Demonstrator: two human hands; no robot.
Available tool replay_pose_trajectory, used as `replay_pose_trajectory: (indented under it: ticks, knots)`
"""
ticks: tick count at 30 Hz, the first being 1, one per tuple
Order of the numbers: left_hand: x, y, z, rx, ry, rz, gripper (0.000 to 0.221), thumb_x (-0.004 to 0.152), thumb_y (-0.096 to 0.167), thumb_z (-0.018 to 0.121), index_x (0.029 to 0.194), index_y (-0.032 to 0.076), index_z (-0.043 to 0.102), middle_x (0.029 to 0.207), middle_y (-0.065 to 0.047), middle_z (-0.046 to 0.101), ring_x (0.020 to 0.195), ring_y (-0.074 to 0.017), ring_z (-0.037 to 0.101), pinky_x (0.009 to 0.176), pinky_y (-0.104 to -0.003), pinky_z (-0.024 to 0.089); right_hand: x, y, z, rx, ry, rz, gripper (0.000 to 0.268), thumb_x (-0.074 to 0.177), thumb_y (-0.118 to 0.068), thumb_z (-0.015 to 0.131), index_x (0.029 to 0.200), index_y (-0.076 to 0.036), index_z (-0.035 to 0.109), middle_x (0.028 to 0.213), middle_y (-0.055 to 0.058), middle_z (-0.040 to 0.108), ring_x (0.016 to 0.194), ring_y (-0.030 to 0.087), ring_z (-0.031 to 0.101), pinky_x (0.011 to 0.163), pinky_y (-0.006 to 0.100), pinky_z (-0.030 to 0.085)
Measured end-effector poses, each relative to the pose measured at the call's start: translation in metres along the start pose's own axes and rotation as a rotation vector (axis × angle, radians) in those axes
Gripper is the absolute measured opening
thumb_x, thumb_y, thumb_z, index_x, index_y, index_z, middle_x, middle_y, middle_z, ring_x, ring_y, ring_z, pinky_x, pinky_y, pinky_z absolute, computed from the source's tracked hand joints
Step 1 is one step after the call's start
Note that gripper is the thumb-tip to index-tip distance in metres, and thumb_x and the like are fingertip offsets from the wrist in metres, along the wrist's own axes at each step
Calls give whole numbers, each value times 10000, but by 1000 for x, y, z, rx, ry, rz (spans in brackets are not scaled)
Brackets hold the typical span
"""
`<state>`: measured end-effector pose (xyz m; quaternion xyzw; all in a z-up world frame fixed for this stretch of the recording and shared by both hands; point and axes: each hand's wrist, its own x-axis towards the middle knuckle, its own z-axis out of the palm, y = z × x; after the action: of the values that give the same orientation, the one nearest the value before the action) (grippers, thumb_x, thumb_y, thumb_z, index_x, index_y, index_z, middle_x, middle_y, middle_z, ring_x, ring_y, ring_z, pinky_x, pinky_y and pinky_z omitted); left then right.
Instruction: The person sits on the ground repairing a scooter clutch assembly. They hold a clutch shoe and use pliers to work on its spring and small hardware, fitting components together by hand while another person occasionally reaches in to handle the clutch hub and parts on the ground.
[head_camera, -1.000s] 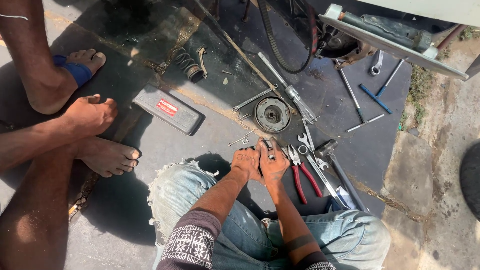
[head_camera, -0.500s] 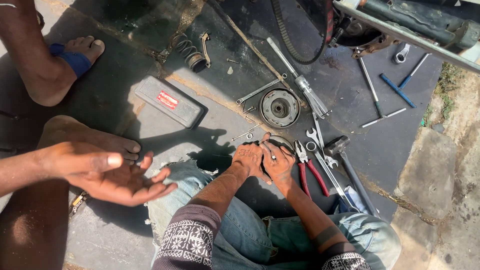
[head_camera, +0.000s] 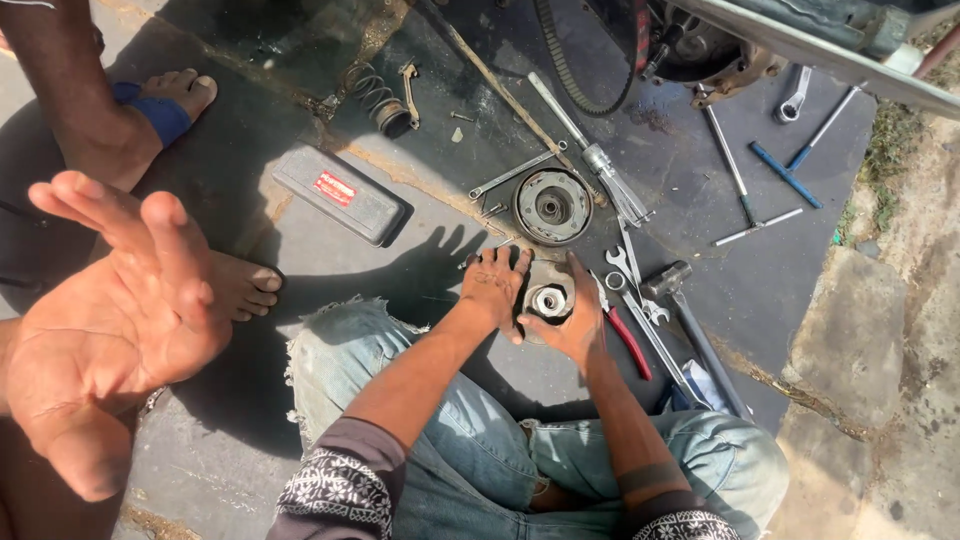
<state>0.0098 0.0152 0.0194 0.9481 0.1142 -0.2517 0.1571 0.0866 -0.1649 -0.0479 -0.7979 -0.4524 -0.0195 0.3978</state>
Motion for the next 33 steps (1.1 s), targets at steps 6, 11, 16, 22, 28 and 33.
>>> replay_pose_trajectory:
  ticks: [6,11,16,22,28,33]
  knots:
    - [30,9,48,-501,657,683,900,562,467,947,1291,55,618,1261,-149,634,1235,-336,574,1105,-452,454,-5,5,-5,-218,-295,71,1297,406,-588,988,1423,12,452,1451,260,429,1359,464,384,1146,579,295]
    - [55,27,69,-418,640,707,428,751,387,834,983,59,689,1112,-121,657,1135,-326,607,1049,-430,484,-14,15,10,-140,-144,18,1393,426,-604,979,1497,31,355,1527,282,371,1429,463,344,1189,569,283]
    - [47,35,65,-544,741,538,361,876,347,773,985,9,714,960,-151,662,1006,-339,600,923,-452,493,-8,12,10,-23,-123,16,1442,404,-640,945,1493,65,314,1526,304,357,1417,471,353,1162,558,324]
    - [45,46,60,-933,896,248,412,749,285,775,1079,41,733,962,-134,738,938,-327,676,908,-387,531,-6,10,44,-213,-103,74,1211,540,-589,922,1450,39,429,1458,280,434,1365,453,408,1156,586,304]
    - [63,25,75,-924,879,134,424,784,306,811,1129,76,721,1028,-136,737,990,-326,690,982,-416,517,17,23,38,-345,-287,35,1097,551,-575,893,1409,-14,504,1431,275,420,1351,437,389,1126,567,287]
    - [52,22,72,-877,729,161,485,719,311,880,1137,97,757,849,-108,746,1004,-323,666,975,-439,502,12,36,36,-195,-301,-85,1358,433,-607,907,1475,80,370,1423,305,403,1299,466,393,1064,579,319]
